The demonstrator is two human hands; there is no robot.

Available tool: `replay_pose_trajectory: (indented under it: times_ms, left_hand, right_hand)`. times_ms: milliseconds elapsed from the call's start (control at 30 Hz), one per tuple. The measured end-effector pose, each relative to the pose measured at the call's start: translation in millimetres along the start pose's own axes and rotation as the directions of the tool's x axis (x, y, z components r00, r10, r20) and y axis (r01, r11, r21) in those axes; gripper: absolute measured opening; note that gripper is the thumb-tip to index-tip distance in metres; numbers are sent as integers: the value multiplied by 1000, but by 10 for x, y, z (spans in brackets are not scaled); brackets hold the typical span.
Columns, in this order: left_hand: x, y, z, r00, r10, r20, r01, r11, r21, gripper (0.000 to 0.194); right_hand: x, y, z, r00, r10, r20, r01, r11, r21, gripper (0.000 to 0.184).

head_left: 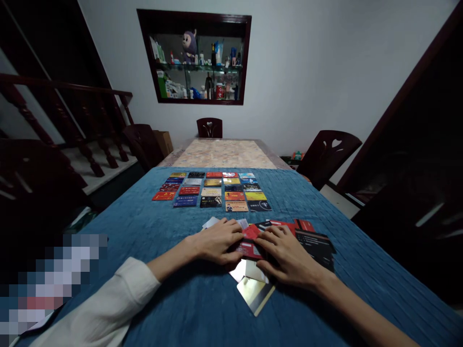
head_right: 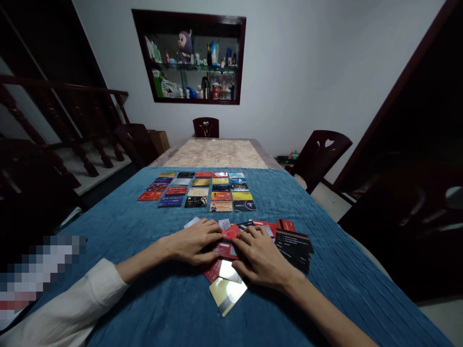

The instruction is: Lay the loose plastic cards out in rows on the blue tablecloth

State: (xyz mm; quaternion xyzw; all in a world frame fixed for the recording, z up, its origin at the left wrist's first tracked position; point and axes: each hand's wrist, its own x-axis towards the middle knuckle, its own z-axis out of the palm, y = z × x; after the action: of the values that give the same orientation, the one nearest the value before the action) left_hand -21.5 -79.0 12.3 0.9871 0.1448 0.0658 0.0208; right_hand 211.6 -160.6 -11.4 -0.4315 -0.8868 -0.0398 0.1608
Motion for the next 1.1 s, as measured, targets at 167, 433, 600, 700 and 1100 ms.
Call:
replay_pose_trajectory:
  times_ms: [167,433,600,700,1100]
  left_hand:
    - [1,14,-40,1000,11,2,-10,1000,-28,26]
    - [24,-80,14,995,-17,-103,-6,975,-223,31]
    - [37,-144,94,989,-66,-130,17,937,-348,25]
    - [48,-153,133,981,-124,-146,58,917,-395,23]
    - [64,-164,183,963,-222,-153,131,880,-456,39]
  right_hand:
    - [-10,55,33,999,-4,-35,5,1000,17,28]
    - [-23,161,215,965,0,-262,-13,999,-47,23]
    - [-10,174,278,929,-6,-370,-17,998,-60,25]
    - [-1,188,310,917,-10,-399,-13,998,-56,28]
    - [-6,207,338,924,26,-381,-50,997,-55,34]
